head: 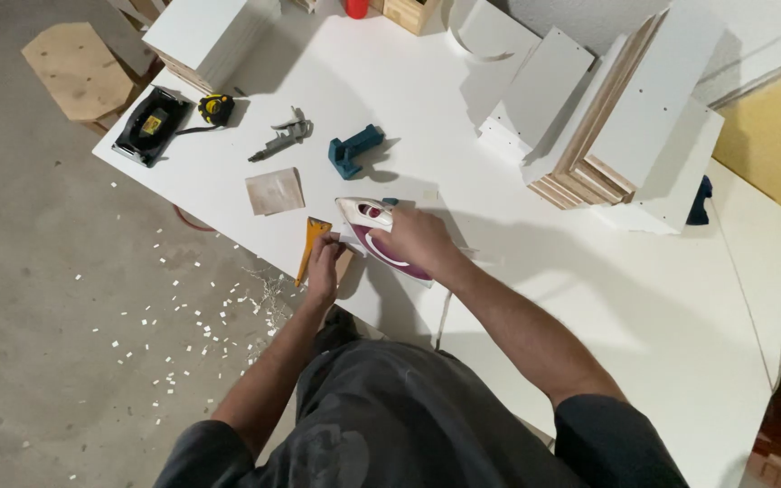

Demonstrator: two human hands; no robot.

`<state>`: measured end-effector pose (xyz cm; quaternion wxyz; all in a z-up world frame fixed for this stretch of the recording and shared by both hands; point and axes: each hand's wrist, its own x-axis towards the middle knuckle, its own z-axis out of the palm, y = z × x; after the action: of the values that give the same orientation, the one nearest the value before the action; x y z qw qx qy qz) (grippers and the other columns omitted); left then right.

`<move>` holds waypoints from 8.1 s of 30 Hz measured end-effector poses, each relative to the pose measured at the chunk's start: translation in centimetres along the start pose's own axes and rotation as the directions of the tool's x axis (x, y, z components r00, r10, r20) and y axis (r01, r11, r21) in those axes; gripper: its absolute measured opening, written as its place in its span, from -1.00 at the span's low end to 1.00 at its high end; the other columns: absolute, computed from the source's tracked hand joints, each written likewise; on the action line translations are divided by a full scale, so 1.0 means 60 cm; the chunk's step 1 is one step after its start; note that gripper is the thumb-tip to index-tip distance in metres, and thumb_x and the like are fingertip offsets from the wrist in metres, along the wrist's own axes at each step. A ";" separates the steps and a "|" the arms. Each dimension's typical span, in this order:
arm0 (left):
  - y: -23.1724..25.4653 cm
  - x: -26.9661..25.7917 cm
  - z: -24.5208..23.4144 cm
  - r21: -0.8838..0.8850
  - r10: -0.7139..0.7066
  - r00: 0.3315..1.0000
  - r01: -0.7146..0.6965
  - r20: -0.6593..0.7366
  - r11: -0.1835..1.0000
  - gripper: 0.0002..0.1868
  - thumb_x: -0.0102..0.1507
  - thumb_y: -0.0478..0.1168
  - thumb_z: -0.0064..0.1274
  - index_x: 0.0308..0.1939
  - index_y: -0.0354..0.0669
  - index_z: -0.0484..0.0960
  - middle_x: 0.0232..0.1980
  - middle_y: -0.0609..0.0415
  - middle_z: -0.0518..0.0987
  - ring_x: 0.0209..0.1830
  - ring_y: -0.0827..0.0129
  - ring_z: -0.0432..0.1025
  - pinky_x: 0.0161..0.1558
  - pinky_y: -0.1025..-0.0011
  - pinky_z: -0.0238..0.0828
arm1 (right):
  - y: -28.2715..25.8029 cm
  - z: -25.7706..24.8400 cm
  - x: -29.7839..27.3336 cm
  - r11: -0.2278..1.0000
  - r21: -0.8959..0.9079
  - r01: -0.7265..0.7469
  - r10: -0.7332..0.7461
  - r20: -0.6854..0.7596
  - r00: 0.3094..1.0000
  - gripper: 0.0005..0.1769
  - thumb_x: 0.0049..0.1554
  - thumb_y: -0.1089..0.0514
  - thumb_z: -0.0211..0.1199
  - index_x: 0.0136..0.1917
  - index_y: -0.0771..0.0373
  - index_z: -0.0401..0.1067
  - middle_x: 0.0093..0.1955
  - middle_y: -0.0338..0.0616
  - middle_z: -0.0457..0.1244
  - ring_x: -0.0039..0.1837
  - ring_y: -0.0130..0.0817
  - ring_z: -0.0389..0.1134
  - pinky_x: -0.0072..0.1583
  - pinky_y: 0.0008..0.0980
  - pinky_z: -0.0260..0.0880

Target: The person sands the edges of a white rectangular board using a sanding block. They then use a yellow plastic scraper to smooth the surface. Later, the person uses a clothes iron to press a thin white strip of material onto the board, followed by clamping the strip in place with a blue clamp.

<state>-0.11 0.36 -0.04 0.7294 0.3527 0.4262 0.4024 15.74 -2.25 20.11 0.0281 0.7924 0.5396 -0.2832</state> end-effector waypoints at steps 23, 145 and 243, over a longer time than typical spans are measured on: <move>0.022 0.039 -0.045 0.608 -0.098 0.992 0.029 0.080 0.793 -0.69 0.33 -0.01 0.20 0.01 -0.10 0.56 -0.10 -0.02 0.62 -0.11 0.28 0.54 0.00 0.25 0.47 | 0.165 -0.041 -0.154 0.893 0.305 -0.331 0.349 -0.004 0.937 -0.32 0.19 -0.32 0.18 0.24 0.33 0.41 -0.08 0.27 0.40 0.10 0.23 0.46 0.17 0.13 0.43; -0.175 0.217 -0.074 0.880 -0.148 0.907 -0.326 0.394 0.345 -0.57 0.16 -0.18 0.30 0.12 0.10 0.68 -0.17 0.04 0.74 -0.12 0.05 0.64 -0.06 0.13 0.57 | 0.039 0.146 0.168 0.821 -0.340 0.459 -0.472 0.048 0.880 -0.43 0.09 -0.24 0.13 0.06 0.32 0.40 -0.06 0.01 0.31 -0.12 0.12 0.48 -0.13 0.12 0.48; -0.037 0.150 -0.032 0.809 -0.191 0.892 -0.259 0.410 0.528 -0.62 0.12 0.01 0.44 -0.04 0.07 0.76 -0.24 -0.12 0.71 -0.11 -0.08 0.60 -0.02 0.10 0.47 | 0.364 0.064 -0.073 0.962 -0.273 0.020 0.023 0.151 0.988 -0.48 0.13 -0.07 0.10 0.20 0.36 0.38 0.05 0.02 0.28 0.02 0.14 0.48 0.05 0.11 0.50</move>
<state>1.59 7.74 -5.76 0.5340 0.7533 0.3783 0.0654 32.05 -16.34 13.30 0.1787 0.7572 0.5691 -0.2660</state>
